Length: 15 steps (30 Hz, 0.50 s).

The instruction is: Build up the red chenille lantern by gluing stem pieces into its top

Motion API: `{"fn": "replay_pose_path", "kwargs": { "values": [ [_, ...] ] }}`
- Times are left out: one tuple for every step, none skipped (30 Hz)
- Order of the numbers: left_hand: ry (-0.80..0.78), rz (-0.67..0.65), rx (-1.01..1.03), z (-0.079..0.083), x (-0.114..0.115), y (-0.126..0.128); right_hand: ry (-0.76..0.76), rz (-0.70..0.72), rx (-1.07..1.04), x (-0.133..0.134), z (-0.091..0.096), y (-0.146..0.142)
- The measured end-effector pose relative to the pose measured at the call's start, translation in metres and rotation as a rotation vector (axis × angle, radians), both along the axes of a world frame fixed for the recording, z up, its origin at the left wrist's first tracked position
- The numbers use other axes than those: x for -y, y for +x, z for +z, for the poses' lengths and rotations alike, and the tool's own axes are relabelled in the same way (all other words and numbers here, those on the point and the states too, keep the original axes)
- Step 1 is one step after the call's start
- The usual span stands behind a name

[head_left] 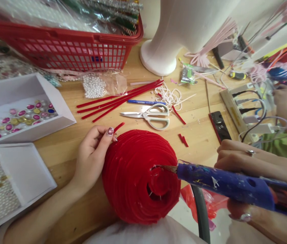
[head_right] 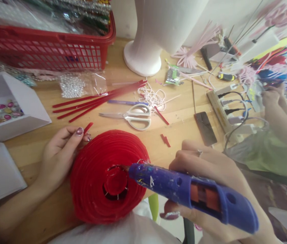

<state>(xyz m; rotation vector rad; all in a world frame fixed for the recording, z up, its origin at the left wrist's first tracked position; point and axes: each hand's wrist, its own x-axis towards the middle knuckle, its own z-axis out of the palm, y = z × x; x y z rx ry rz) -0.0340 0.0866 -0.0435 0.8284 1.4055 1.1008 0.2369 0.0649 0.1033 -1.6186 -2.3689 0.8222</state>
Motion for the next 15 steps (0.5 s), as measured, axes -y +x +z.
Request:
{"fn": "replay_pose_path", "kwargs": {
  "values": [
    [0.005, 0.002, -0.006, 0.001, 0.0, 0.0, 0.001, -0.01, -0.006, 0.001, 0.0, 0.0],
    [0.008, 0.001, -0.012, 0.002, 0.0, 0.0, 0.003, -0.019, -0.008, 0.002, 0.001, 0.0],
    [0.012, 0.001, -0.017, 0.002, 0.0, 0.0, 0.007, -0.026, -0.005, 0.003, 0.001, -0.001],
    [0.017, 0.003, -0.02, 0.003, -0.001, 0.0, 0.011, -0.03, 0.0, 0.004, 0.002, -0.001],
    [0.021, 0.002, -0.021, 0.004, -0.001, 0.0, 0.016, -0.032, 0.007, 0.004, 0.002, -0.001],
    [0.021, 0.002, -0.02, 0.004, -0.001, 0.0, 0.02, -0.032, 0.012, 0.005, 0.002, -0.001],
    [0.019, 0.002, -0.018, 0.004, -0.001, 0.0, 0.024, -0.032, 0.016, 0.005, 0.002, -0.001],
    [0.017, 0.003, -0.015, 0.004, -0.001, 0.0, 0.028, -0.032, 0.019, 0.005, 0.002, -0.002],
    [0.016, 0.004, -0.013, 0.004, -0.001, 0.0, 0.033, -0.032, 0.024, 0.004, 0.002, -0.002],
    [0.014, 0.005, -0.011, 0.004, -0.001, 0.0, 0.038, -0.028, 0.029, 0.003, 0.002, -0.002],
    [0.013, 0.006, -0.008, 0.003, -0.001, 0.0, 0.041, -0.024, 0.033, 0.003, 0.002, -0.002],
    [0.013, 0.008, -0.007, 0.003, -0.001, 0.0, 0.044, -0.017, 0.035, 0.003, 0.002, -0.001],
    [0.012, 0.008, -0.008, 0.002, -0.001, 0.0, 0.046, -0.014, 0.036, 0.004, 0.001, 0.0],
    [0.011, 0.009, -0.008, 0.001, -0.001, 0.0, 0.057, -0.016, 0.051, 0.007, 0.0, 0.003],
    [0.009, 0.01, -0.009, 0.001, 0.0, 0.0, 0.075, -0.023, 0.075, 0.013, 0.0, 0.006]
  ]
}}
